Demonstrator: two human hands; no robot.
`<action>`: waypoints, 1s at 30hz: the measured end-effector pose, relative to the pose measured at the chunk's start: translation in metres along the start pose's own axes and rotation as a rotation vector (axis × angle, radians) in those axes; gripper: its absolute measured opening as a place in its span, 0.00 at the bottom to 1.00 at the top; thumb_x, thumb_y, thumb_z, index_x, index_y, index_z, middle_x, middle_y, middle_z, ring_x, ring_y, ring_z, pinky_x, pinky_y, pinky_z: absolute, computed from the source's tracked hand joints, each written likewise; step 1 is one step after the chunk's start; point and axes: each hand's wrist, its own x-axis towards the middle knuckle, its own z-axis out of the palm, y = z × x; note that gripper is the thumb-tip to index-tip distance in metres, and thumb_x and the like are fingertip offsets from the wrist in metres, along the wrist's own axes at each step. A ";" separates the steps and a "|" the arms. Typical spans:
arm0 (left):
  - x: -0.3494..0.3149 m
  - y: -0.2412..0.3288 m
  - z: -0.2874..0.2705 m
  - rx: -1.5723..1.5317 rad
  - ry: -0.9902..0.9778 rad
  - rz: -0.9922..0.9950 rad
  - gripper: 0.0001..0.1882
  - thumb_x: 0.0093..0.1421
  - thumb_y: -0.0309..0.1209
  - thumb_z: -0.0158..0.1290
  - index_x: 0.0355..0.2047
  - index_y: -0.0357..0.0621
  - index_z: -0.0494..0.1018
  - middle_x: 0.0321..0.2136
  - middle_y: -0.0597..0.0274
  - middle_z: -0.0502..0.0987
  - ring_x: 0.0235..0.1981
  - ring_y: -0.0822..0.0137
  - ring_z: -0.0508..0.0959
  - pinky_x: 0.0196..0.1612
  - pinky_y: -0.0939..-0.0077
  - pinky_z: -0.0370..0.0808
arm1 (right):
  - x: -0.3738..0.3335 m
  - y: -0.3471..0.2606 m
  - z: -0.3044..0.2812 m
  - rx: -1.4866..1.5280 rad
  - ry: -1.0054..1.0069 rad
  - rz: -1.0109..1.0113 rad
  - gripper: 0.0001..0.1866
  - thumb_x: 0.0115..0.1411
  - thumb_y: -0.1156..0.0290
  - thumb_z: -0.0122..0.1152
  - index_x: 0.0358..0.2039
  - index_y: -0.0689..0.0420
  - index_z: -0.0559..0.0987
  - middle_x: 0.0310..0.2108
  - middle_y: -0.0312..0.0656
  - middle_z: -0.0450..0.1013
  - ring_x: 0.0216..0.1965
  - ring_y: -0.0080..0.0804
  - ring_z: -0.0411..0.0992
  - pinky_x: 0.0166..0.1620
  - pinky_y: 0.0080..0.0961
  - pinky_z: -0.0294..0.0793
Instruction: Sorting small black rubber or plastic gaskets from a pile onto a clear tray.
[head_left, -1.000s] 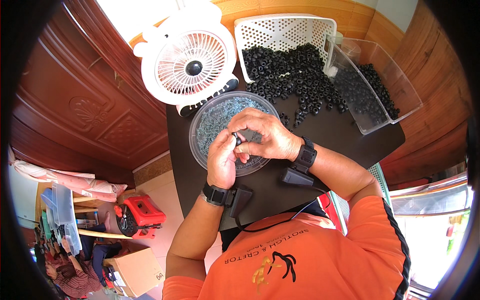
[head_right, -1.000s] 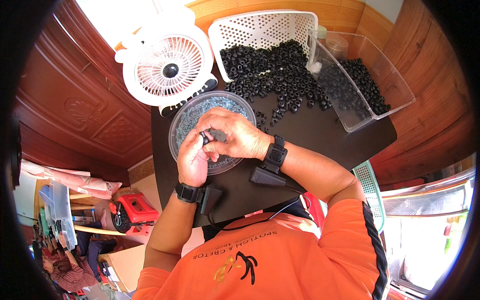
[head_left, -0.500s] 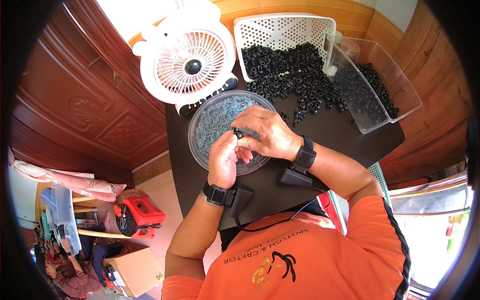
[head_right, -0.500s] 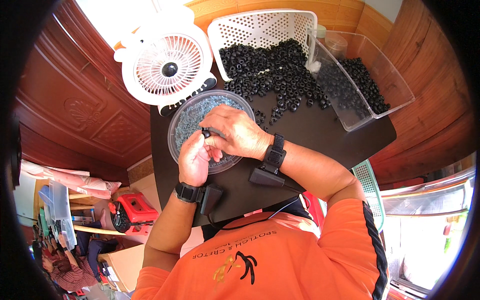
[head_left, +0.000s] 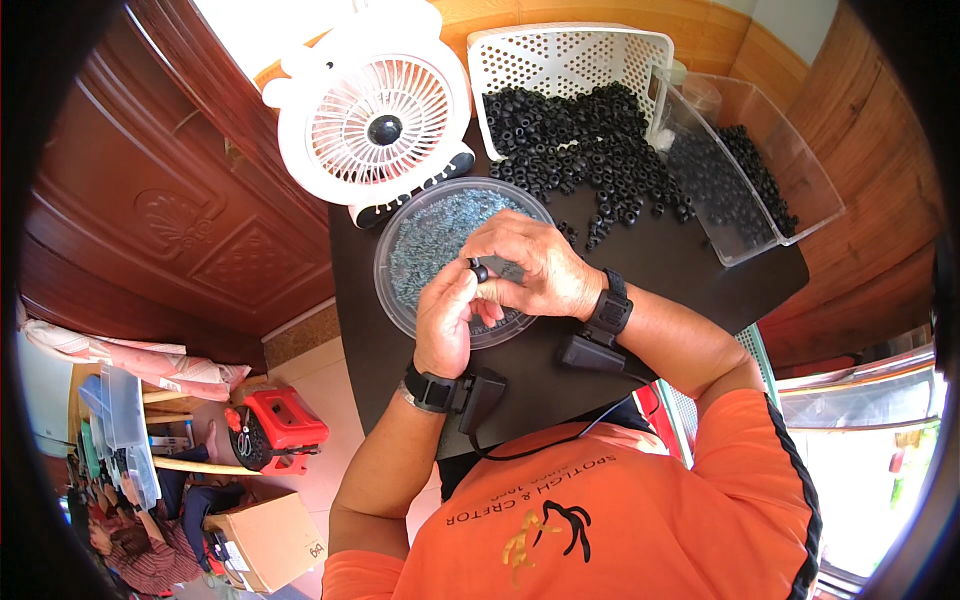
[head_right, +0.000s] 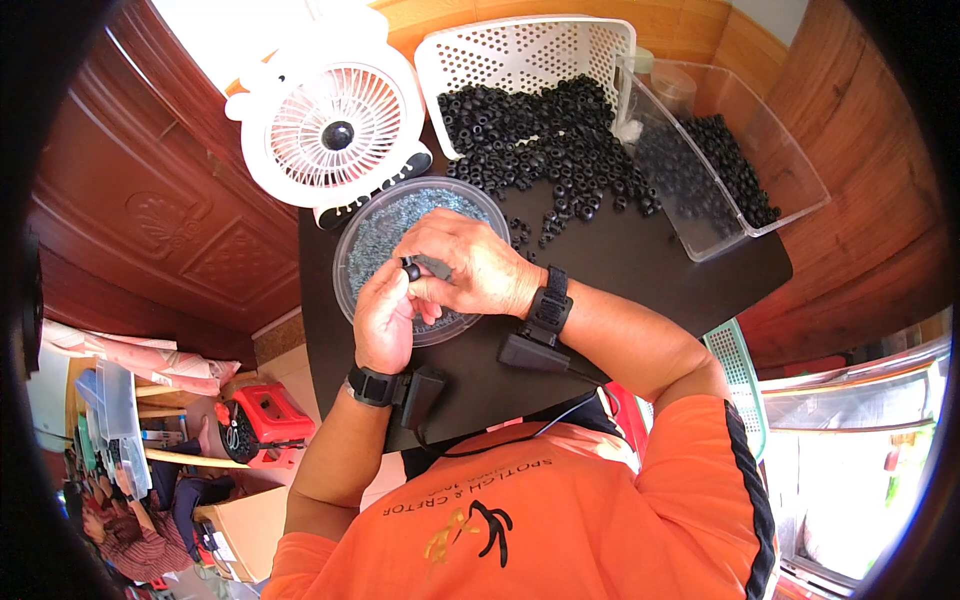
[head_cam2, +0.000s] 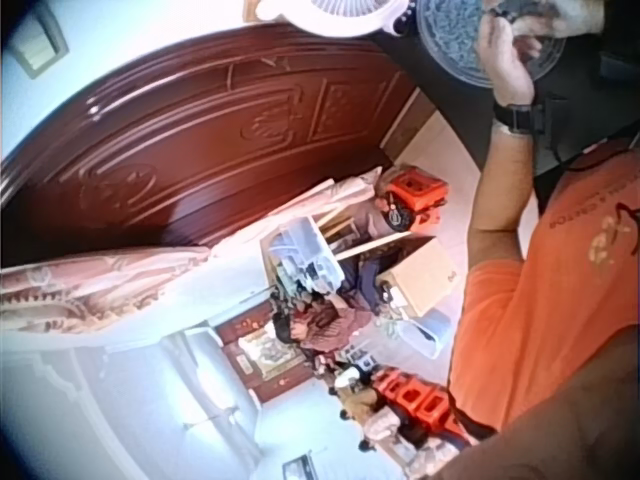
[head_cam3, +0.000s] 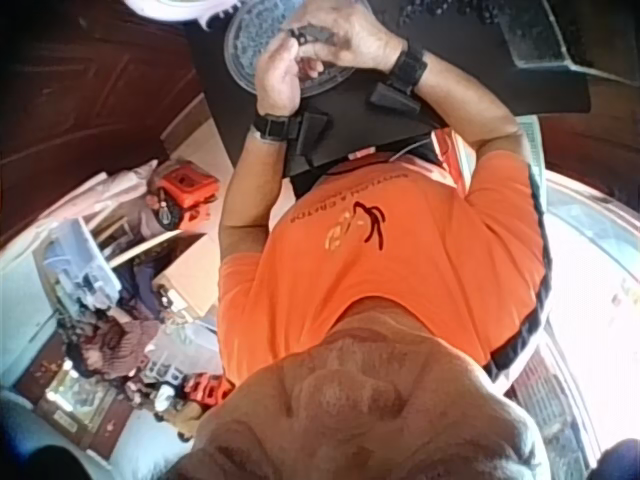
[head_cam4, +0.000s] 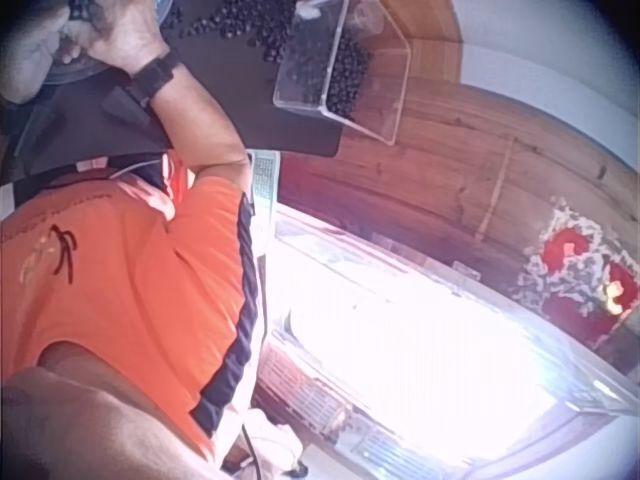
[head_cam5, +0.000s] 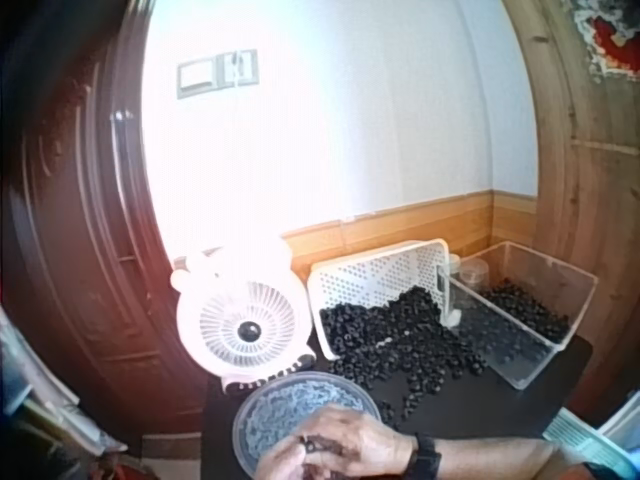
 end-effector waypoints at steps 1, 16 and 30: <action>0.000 0.001 0.000 0.024 0.001 -0.004 0.18 0.63 0.41 0.44 0.37 0.36 0.70 0.26 0.60 0.74 0.23 0.72 0.73 0.26 0.82 0.68 | 0.000 0.000 -0.001 -0.002 0.004 -0.023 0.21 0.42 0.73 0.71 0.38 0.58 0.75 0.34 0.44 0.74 0.37 0.43 0.73 0.41 0.35 0.73; 0.001 -0.002 -0.006 0.050 0.016 -0.035 0.18 0.61 0.40 0.40 0.34 0.37 0.70 0.24 0.57 0.75 0.22 0.68 0.73 0.26 0.77 0.68 | -0.003 -0.001 0.003 -0.044 -0.013 -0.058 0.21 0.43 0.70 0.71 0.38 0.57 0.74 0.34 0.42 0.74 0.37 0.43 0.73 0.41 0.35 0.73; 0.004 0.001 -0.006 -0.048 0.044 -0.134 0.17 0.59 0.39 0.40 0.34 0.37 0.70 0.23 0.59 0.75 0.20 0.71 0.72 0.25 0.80 0.67 | -0.004 -0.001 0.005 -0.121 -0.041 -0.022 0.20 0.44 0.71 0.69 0.40 0.58 0.76 0.35 0.42 0.74 0.38 0.42 0.73 0.41 0.34 0.74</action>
